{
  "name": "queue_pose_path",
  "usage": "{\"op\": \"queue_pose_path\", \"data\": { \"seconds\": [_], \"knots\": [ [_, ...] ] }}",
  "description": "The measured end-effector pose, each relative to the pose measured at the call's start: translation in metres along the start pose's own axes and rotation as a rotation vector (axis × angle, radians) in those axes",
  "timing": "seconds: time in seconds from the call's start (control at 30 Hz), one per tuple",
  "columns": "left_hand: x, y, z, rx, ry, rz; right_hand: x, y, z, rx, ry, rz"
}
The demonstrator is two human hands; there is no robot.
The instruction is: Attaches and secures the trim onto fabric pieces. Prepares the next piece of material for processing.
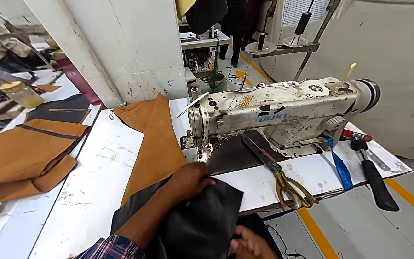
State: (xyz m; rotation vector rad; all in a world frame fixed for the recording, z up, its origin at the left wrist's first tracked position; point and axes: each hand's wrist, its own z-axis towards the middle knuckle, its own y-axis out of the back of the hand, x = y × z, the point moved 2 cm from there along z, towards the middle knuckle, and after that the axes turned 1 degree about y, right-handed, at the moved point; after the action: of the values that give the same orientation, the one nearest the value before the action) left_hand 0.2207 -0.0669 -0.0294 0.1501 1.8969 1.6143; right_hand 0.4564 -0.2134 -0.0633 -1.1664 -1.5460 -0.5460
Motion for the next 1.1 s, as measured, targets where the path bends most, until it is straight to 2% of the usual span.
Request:
{"op": "queue_pose_path", "data": {
  "seconds": [0.07,0.13,0.23,0.3,0.43,0.57,0.73,0.83,0.93,1.0,1.1],
  "knots": [
    [0.003,0.002,0.0,-0.006,0.226,0.041,0.002,0.017,-0.004,-0.05,0.0,-0.083],
    [0.007,0.003,-0.007,-0.049,0.396,0.081,0.003,0.019,-0.004,-0.026,-0.064,-0.159],
    [0.015,0.006,-0.02,-0.152,0.576,0.097,-0.002,-0.004,0.0,0.116,-0.129,-0.158],
    [0.017,0.007,-0.023,-0.176,0.68,0.082,-0.006,-0.026,0.01,0.159,-0.074,-0.172],
    [0.029,0.025,-0.026,-0.029,0.712,0.037,-0.012,-0.056,0.034,0.073,0.048,-0.125],
    [0.061,0.048,-0.055,0.135,0.719,0.044,-0.007,-0.041,0.028,0.221,0.009,0.143],
    [0.066,0.052,-0.055,0.136,0.831,0.162,-0.024,-0.026,0.039,0.251,-0.063,-0.077],
    [0.063,0.064,-0.041,0.097,0.776,0.154,-0.019,-0.023,0.029,0.272,-0.009,-0.275],
    [0.058,0.069,-0.002,-0.093,0.559,0.051,0.003,-0.001,0.012,0.179,0.206,-0.49],
    [0.056,0.066,0.026,-0.15,0.381,-0.026,0.032,0.033,-0.001,-0.014,0.461,-0.637],
    [0.063,0.063,0.049,-0.072,0.194,-0.074,0.105,0.13,-0.02,-0.403,0.772,-0.803]
  ]
}}
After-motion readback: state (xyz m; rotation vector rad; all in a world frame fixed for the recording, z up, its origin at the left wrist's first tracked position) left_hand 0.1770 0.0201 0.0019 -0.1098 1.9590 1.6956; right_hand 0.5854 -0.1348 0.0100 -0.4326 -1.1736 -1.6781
